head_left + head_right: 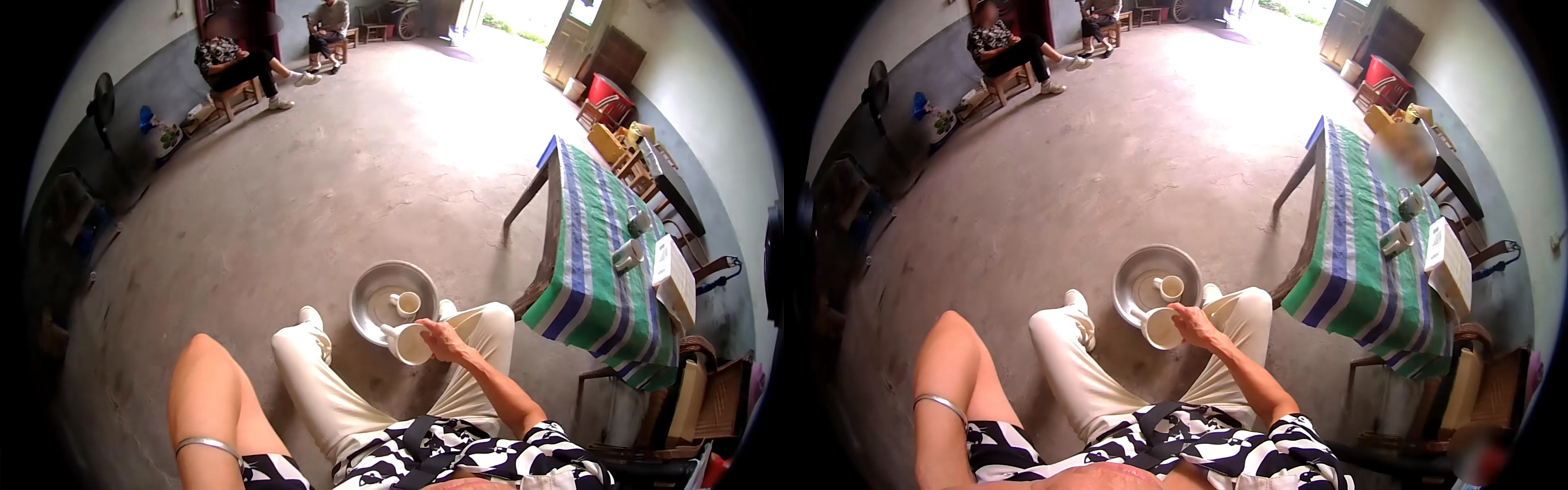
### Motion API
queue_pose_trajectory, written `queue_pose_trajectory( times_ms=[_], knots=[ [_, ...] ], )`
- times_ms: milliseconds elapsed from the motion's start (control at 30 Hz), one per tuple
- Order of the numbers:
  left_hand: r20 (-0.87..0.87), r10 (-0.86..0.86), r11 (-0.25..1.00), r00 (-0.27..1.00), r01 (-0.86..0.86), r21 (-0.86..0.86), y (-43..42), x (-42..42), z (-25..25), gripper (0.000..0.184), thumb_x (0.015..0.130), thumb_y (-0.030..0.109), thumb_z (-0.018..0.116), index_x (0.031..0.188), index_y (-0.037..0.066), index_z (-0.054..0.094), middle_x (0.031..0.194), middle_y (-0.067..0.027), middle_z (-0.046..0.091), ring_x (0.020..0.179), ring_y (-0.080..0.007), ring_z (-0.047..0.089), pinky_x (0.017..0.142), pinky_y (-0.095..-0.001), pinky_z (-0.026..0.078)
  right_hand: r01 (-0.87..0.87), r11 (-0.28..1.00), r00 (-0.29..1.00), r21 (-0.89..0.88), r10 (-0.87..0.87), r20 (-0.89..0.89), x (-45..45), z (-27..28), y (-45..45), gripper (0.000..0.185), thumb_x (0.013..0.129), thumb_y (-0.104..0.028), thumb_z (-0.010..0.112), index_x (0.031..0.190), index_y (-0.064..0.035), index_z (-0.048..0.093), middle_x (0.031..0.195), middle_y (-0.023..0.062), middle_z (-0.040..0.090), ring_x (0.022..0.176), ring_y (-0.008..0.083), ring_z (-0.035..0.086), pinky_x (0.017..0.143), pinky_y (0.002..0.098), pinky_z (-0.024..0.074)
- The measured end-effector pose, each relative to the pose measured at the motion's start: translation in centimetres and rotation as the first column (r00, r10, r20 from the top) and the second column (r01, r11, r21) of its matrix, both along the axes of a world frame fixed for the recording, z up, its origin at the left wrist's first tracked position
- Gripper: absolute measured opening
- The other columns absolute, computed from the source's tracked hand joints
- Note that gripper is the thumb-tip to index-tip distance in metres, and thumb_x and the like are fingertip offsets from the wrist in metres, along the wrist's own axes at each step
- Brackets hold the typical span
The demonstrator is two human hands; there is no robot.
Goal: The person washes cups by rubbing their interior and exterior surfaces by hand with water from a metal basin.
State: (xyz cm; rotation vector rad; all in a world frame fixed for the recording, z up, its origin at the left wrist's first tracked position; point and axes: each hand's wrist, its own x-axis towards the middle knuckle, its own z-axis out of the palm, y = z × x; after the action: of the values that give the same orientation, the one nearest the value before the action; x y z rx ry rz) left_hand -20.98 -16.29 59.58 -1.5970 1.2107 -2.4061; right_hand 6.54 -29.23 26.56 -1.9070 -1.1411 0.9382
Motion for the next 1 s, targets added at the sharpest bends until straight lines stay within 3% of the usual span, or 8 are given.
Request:
queue_pose_trajectory(
  times_ms=[167, 200, 233, 500, 567, 767, 900, 1000],
  knots=[
    [0.015, 0.028, 1.0, 0.999, -0.028, 0.007, -0.6, -0.9, 0.2, 0.046, 0.085, 0.025, 0.052, 0.123, 0.002, 0.044, 0.13, -0.0131, 0.043, 0.125, -0.0271, 0.034, 0.101, -0.044, 0.026, -0.036, 0.998, 0.996, 0.055, 0.031, 0.086, -0.2, -1.0, -0.1, 0.027, 0.088, -0.009, 0.043, 0.114, -0.0069, 0.05, 0.06, 0.0099, 0.06, 0.045, 0.0155, 0.059, 0.045, 0.0293, 0.0487],
    [0.017, 0.041, 0.999, 0.999, -0.041, 0.019, -0.8, -1.2, 0.2, 0.045, 0.085, 0.025, 0.052, 0.123, 0.002, 0.044, 0.13, -0.0132, 0.043, 0.125, -0.0272, 0.034, 0.102, -0.044, 0.026, -0.077, 0.993, 0.976, 0.089, 0.057, 0.209, -0.1, -1.6, 0.0, 0.027, 0.088, -0.009, 0.043, 0.114, -0.0068, 0.05, 0.063, 0.011, 0.062, 0.046, 0.0162, 0.06, 0.045, 0.0305, 0.0492],
    [0.025, 0.053, 0.998, 0.998, -0.054, 0.032, -1.0, -1.4, 0.2, 0.045, 0.085, 0.024, 0.052, 0.123, 0.001, 0.044, 0.13, -0.0133, 0.043, 0.125, -0.0272, 0.034, 0.102, -0.0441, 0.025, -0.044, 0.998, 0.996, 0.033, 0.042, 0.077, 0.1, -2.1, -0.1, 0.028, 0.087, -0.009, 0.043, 0.114, -0.0067, 0.05, 0.063, 0.0115, 0.062, 0.046, 0.0171, 0.06, 0.046, 0.0312, 0.0496],
    [0.028, 0.097, 0.995, 0.995, -0.098, 0.03, -2.0, -2.6, 0.3, 0.045, 0.085, 0.024, 0.052, 0.123, 0.0, 0.045, 0.131, -0.0139, 0.043, 0.126, -0.0279, 0.034, 0.103, -0.0446, 0.024, -0.025, 0.999, 1.0, 0.027, 0.025, -0.001, -0.6, 0.2, 0.0, 0.027, 0.086, -0.009, 0.044, 0.112, -0.0065, 0.051, 0.059, 0.012, 0.06, 0.046, 0.0179, 0.06, 0.045, 0.0312, 0.049],
    [0.024, 0.097, 0.995, 0.995, -0.097, 0.027, -2.1, -2.7, 0.4, 0.045, 0.085, 0.024, 0.051, 0.123, 0.0, 0.045, 0.131, -0.014, 0.042, 0.126, -0.0281, 0.033, 0.104, -0.0447, 0.024, -0.042, 0.997, 0.995, 0.062, 0.036, 0.096, -0.5, 0.2, -0.1, 0.028, 0.084, -0.008, 0.046, 0.111, -0.0076, 0.051, 0.058, 0.0134, 0.059, 0.048, 0.021, 0.061, 0.045, 0.0332, 0.0489],
    [0.033, 0.102, 0.994, 0.994, -0.103, 0.03, -2.3, -3.1, 0.7, 0.045, 0.086, 0.024, 0.051, 0.122, -0.001, 0.045, 0.132, -0.0145, 0.042, 0.126, -0.0286, 0.033, 0.105, -0.0451, 0.023, -0.045, 0.998, 0.99, 0.043, 0.039, 0.136, -0.5, -0.1, -0.4, 0.029, 0.082, -0.007, 0.048, 0.111, -0.009, 0.052, 0.059, 0.0142, 0.058, 0.05, 0.0235, 0.061, 0.047, 0.0344, 0.049],
    [0.03, 0.121, 0.992, 0.992, -0.123, 0.043, -2.6, -3.6, 0.7, 0.044, 0.086, 0.024, 0.051, 0.122, -0.001, 0.045, 0.132, -0.0147, 0.042, 0.126, -0.0289, 0.033, 0.105, -0.0454, 0.022, -0.015, 0.999, 1.0, 0.047, 0.015, 0.009, -0.8, 0.6, -0.1, 0.028, 0.083, -0.008, 0.045, 0.11, -0.0052, 0.052, 0.059, 0.0143, 0.058, 0.047, 0.0208, 0.06, 0.047, 0.0331, 0.0493],
    [0.026, 0.137, 0.99, 0.99, -0.138, 0.03, -2.7, -4.0, 0.7, 0.044, 0.086, 0.024, 0.051, 0.122, -0.001, 0.045, 0.132, -0.015, 0.042, 0.127, -0.0292, 0.033, 0.106, -0.0456, 0.022, -0.036, 0.999, 0.998, 0.01, 0.035, 0.058, -0.9, 1.2, 0.1, 0.029, 0.084, -0.01, 0.046, 0.112, -0.0034, 0.05, 0.061, 0.0142, 0.061, 0.049, 0.0207, 0.062, 0.046, 0.0325, 0.0493]
  ],
)
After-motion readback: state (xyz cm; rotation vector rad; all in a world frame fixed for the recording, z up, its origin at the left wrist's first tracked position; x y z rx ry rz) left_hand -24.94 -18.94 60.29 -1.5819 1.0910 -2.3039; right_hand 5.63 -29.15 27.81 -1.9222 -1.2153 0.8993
